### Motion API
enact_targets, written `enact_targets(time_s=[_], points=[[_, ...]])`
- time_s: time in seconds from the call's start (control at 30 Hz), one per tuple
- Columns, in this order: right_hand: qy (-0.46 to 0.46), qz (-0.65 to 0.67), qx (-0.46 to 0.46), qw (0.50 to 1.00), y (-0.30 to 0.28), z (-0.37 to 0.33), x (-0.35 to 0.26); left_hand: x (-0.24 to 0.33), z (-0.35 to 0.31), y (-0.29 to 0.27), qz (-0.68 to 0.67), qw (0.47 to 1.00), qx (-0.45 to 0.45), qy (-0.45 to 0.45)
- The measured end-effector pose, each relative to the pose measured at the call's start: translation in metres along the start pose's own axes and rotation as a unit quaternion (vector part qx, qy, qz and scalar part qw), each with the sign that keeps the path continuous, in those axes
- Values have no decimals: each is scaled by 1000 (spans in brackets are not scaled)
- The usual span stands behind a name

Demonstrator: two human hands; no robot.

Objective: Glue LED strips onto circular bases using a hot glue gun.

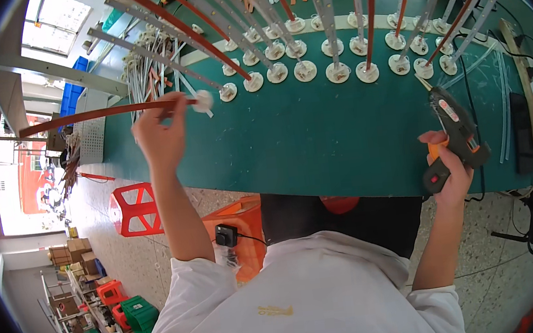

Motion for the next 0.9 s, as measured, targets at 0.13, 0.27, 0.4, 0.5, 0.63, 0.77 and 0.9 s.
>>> enact_targets(time_s=[0.13,0.27,0.4,0.5,0.63,0.77,0.9], points=[[-10,-8,-35,999,20,5,2,-63,42,-12,-27,995,42,-84],[8,-76,-55,996,23,5,-2,-91,98,16,52,996,-57,-43],[17,-79,-34,996,19,3,-1,-92,132,62,14,992,-123,-24],[11,-68,-24,997,18,3,4,-91,142,80,38,993,-115,-1],[16,-80,-24,996,21,5,2,-106,153,94,52,993,-103,22],[24,-78,-13,997,22,4,0,-95,152,93,22,994,-106,23],[30,-89,-10,996,25,5,-1,-93,148,91,8,993,-113,10]])
Point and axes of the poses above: each hand's wrist, its own z-axis towards the middle knuckle, its own y-axis out of the palm, x = y × z, the point moved 2 cm from there along z, towards the middle knuckle, and after that the axes turned 9 degrees about -x, right-handed, at the moved point
